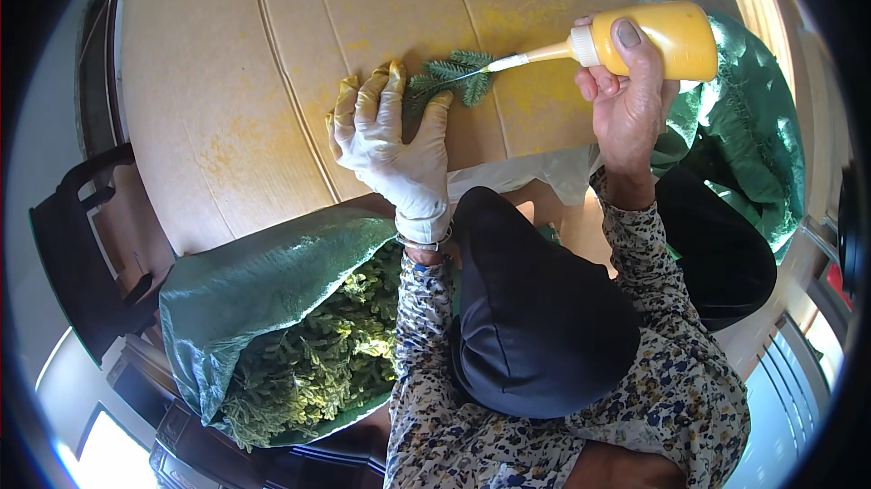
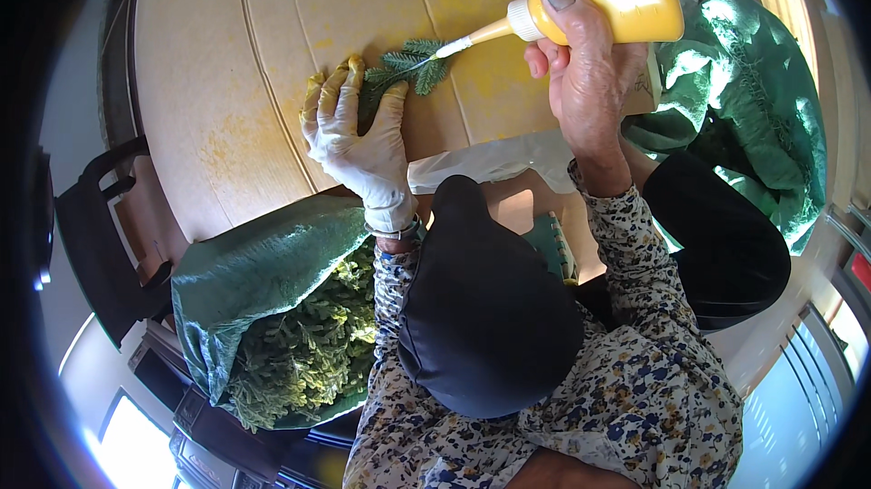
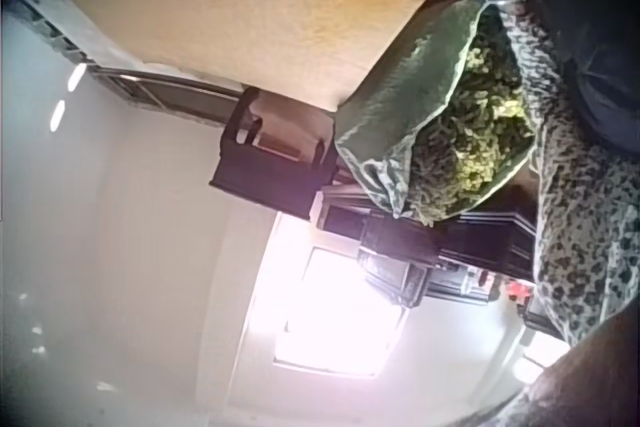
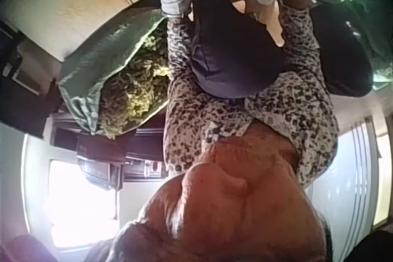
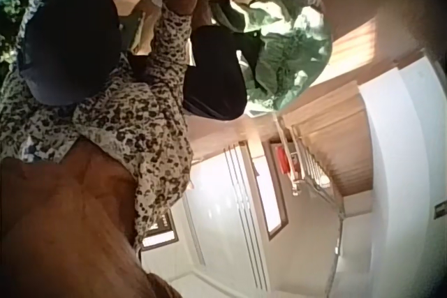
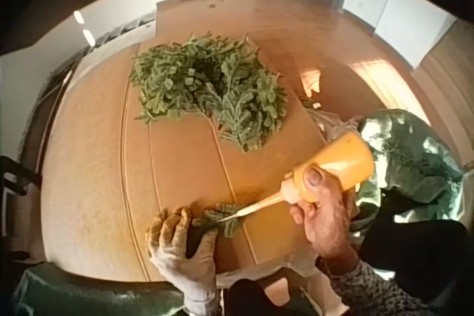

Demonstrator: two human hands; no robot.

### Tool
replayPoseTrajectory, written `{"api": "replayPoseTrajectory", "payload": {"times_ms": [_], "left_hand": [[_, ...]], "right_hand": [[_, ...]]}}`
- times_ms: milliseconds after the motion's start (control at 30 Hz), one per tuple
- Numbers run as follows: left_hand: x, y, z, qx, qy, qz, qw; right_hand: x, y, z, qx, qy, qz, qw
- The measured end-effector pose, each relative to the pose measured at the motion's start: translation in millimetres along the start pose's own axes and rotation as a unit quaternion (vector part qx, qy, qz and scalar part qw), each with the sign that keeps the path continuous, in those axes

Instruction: Applying glue to small green sprigs and attaching them to a cardboard surface

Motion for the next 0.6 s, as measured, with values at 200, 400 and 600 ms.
{"api": "replayPoseTrajectory", "payload": {"times_ms": [200,400,600], "left_hand": [[0.4,-0.3,0.8,-0.009,0.003,0.015,1.000],[1.3,-0.6,0.8,-0.006,-0.002,0.019,1.000],[1.3,0.0,1.9,-0.010,-0.020,0.018,1.000]], "right_hand": [[5.8,-2.7,-5.9,0.016,0.007,-0.005,1.000],[10.6,-5.5,-13.0,0.019,0.012,-0.003,1.000],[15.7,-8.8,-17.4,0.017,0.010,0.013,1.000]]}}
Point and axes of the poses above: each hand's wrist, its own y-axis away from the middle knuckle, its own x-axis out of the back of the hand, z = x × y, the point moved 3 cm from there along -y, towards the middle knuckle, and after that the axes turned 14 degrees about -y, right-handed, at the moved point
